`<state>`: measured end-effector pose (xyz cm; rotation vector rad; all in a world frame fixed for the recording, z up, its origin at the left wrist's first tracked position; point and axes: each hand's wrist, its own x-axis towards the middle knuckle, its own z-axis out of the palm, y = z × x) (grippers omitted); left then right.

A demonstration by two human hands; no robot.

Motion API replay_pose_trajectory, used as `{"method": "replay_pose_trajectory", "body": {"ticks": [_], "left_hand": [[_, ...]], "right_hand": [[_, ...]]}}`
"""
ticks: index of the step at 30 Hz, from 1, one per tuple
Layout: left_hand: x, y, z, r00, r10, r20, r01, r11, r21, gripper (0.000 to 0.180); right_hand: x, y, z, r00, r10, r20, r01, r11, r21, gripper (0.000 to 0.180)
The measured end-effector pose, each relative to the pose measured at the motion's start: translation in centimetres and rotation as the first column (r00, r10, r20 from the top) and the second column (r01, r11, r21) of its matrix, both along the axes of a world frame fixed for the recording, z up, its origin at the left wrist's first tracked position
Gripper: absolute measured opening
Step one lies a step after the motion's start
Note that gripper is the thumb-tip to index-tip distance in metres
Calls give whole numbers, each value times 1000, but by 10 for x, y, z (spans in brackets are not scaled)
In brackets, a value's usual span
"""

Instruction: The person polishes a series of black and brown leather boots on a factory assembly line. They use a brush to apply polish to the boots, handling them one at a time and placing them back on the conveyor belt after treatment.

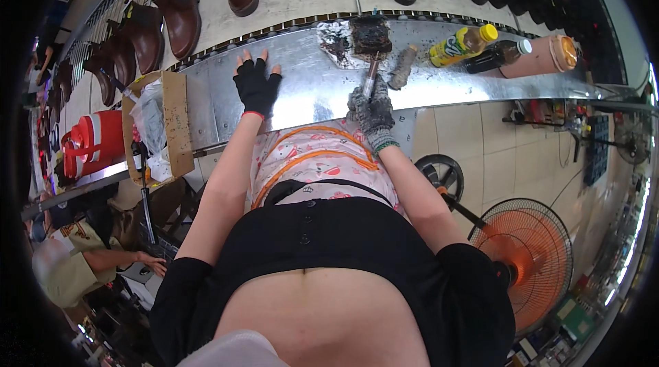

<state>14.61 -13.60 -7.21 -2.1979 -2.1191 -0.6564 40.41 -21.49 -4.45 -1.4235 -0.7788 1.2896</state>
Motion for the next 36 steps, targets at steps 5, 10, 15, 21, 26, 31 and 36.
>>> {"method": "replay_pose_trajectory", "body": {"ticks": [5, 10, 15, 21, 26, 31, 36], "left_hand": [[1, -1, 5, 1000, 4, 4, -4, 999, -33, 57], [-2, -4, 8, 1000, 8, -10, -9, 998, -55, 57], [-2, -2, 4, 1000, -14, -6, 13, 999, -47, 57], [-1, -3, -1, 998, 4, -66, -7, 999, -38, 56], [5, -3, 9, 993, 8, -115, -15, 998, -55, 57], [2, -7, 14, 994, 40, -103, -48, 996, -79, 57], [14, -7, 28, 998, 20, -63, -26, 995, -98, 56]], "right_hand": [[-4, 1, 16, 1000, -23, 18, 24, 997, -71, 41], [-5, -1, 21, 999, -2, -34, -1, 996, -93, 28], [4, -2, -18, 996, 6, 86, -8, 1000, 17, 35], [13, -4, -36, 933, 80, 350, -72, 997, -36, 45], [14, -4, -11, 865, 110, 489, -127, 992, 2, 39], [11, -3, 39, 908, 183, 377, -160, 983, -91, 33], [11, -7, -28, 965, 172, 200, -173, 985, -16, 45]]}}
